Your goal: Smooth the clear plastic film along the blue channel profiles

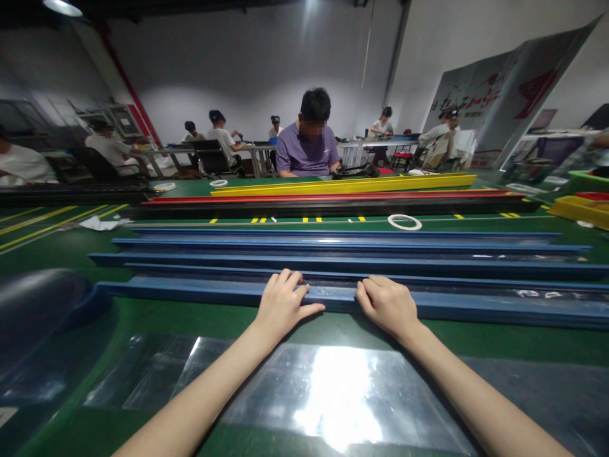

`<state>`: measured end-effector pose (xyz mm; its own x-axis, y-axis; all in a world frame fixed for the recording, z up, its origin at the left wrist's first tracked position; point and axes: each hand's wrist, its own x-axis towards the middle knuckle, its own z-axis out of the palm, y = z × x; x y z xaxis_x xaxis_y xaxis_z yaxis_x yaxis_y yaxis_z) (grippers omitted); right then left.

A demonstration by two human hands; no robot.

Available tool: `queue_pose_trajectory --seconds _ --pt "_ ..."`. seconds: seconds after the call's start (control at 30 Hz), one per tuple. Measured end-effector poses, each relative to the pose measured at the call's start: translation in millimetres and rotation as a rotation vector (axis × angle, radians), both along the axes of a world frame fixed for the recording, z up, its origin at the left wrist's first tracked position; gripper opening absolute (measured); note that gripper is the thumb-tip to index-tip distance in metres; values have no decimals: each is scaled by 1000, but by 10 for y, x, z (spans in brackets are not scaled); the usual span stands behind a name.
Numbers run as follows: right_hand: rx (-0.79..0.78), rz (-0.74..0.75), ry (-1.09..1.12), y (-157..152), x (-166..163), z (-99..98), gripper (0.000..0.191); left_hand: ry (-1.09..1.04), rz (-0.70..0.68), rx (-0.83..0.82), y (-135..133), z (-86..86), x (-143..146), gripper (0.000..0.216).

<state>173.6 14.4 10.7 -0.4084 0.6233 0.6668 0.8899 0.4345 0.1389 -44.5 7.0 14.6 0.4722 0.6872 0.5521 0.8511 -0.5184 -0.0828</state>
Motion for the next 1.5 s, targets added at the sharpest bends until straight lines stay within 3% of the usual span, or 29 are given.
queue_pose_trajectory --seconds 1.1,1.5 --pt "9 8 -5 9 0 -1 36 44 65 147 3 -97 -38 46" --pt "204 -86 -90 -44 319 -17 36 13 -23 197 -23 -89 -30 41"
